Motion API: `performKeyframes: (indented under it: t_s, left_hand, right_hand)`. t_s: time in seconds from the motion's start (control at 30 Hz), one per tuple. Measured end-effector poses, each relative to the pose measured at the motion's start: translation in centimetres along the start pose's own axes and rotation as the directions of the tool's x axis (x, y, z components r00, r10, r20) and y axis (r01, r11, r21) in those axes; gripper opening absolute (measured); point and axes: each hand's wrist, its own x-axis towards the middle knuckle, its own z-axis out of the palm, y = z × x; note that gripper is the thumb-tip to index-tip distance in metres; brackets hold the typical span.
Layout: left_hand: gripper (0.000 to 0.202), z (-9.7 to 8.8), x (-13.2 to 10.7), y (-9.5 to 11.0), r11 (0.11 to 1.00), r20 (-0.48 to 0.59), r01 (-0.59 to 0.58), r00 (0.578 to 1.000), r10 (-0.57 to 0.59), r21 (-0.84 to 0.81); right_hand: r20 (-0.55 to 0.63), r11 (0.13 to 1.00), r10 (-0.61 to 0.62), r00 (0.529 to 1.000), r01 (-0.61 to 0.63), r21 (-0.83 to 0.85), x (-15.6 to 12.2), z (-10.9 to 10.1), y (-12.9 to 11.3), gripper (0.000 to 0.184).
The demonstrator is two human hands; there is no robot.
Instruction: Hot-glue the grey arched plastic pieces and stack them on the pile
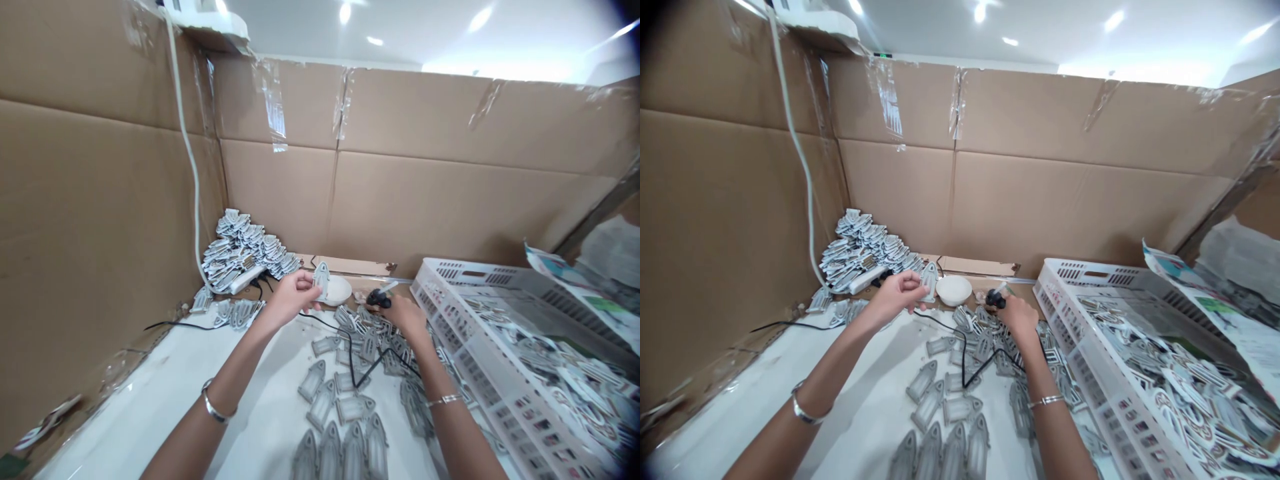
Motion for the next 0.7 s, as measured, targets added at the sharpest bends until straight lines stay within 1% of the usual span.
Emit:
performKeyframes:
  t_s: [0.1, 0.17, 0.23, 0.3, 0.4, 0.5, 0.6, 0.7]
  left_hand:
    - [0.029, -0.1, 0.0, 0.0, 1.000, -0.027, 0.002, 1.000, -0.002, 0.025]
    - [0.030, -0.1, 0.0, 0.0, 0.999, -0.041, 0.006, 0.999, -0.004, 0.031]
    - [0.031, -0.1, 0.0, 0.2, 1.000, -0.056, 0.010, 0.998, -0.008, 0.027]
    - [0.028, -0.1, -0.1, 0.4, 1.000, -0.064, 0.003, 0.998, -0.001, 0.031]
    - [0.024, -0.4, -0.2, 0.9, 0.997, -0.069, -0.048, 0.996, 0.052, 0.058]
    - [0.026, -0.8, -0.2, 1.1, 0.987, -0.091, -0.116, 0.988, 0.126, 0.110]
    - [0.030, -1.2, -0.4, 1.2, 0.971, -0.107, -0.148, 0.980, 0.170, 0.189]
    - [0.032, -1.3, -0.5, 1.4, 0.966, -0.093, -0.155, 0.980, 0.177, 0.205]
  right_hand:
    - [-0.030, 0.999, 0.019, 0.999, -0.020, -0.045, -0.4, -0.9, -0.2, 0.038]
    - [-0.057, 0.999, 0.006, 0.998, -0.008, -0.042, -0.8, -1.7, -0.4, 0.039]
    - [-0.085, 0.999, -0.033, 0.996, 0.034, 0.013, -1.5, -2.7, -0.8, 0.040]
    - [-0.150, 0.988, -0.102, 0.983, 0.118, 0.103, -2.3, -3.7, -1.4, 0.041]
    - [-0.295, 0.925, -0.202, 0.934, 0.282, 0.256, -4.1, -5.2, -2.7, 0.040]
    - [-0.390, 0.848, -0.223, 0.893, 0.375, 0.375, -6.0, -6.4, -3.8, 0.037]
    - [-0.474, 0.773, -0.265, 0.839, 0.479, 0.415, -7.5, -7.0, -4.5, 0.030]
    - [-0.520, 0.689, -0.373, 0.768, 0.605, 0.399, -8.4, -7.2, -4.7, 0.020]
